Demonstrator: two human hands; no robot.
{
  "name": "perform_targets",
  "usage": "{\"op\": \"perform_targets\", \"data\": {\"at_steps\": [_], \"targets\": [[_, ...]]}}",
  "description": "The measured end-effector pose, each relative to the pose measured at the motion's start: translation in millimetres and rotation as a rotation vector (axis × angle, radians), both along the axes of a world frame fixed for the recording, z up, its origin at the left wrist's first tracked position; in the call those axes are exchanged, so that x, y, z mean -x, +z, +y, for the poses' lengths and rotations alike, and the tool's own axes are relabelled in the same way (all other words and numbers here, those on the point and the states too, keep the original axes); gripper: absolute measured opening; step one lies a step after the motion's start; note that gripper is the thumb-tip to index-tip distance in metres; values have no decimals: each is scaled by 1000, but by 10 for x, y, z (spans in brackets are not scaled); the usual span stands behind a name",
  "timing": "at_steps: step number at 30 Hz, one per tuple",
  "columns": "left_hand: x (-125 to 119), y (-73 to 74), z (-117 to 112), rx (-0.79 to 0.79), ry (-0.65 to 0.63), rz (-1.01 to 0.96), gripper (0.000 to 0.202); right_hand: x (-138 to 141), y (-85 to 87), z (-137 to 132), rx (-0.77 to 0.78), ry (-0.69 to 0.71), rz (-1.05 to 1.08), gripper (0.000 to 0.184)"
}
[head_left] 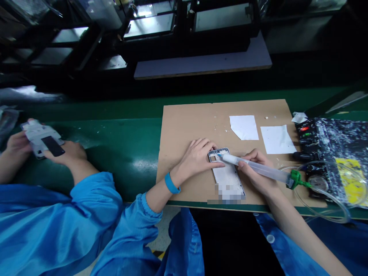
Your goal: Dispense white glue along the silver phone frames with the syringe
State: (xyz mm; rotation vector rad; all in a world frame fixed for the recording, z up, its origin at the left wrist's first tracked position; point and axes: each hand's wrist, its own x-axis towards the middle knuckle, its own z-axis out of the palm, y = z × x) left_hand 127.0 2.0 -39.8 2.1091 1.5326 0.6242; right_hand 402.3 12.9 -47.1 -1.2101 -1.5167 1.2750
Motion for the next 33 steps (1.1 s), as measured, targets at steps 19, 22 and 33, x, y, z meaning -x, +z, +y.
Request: {"op": "perform_targets", "data": {"at_steps": [19,22,33], "targets": [[40,32,-40,40,-17,12,96,9,13,6,30,-211,163,56],[73,43,-57,41,-52,52,133,18,-8,19,3,-285,222,54],[756,-52,342,-412,667,78,56,38,-66,47,-72,-400,339,53]]}}
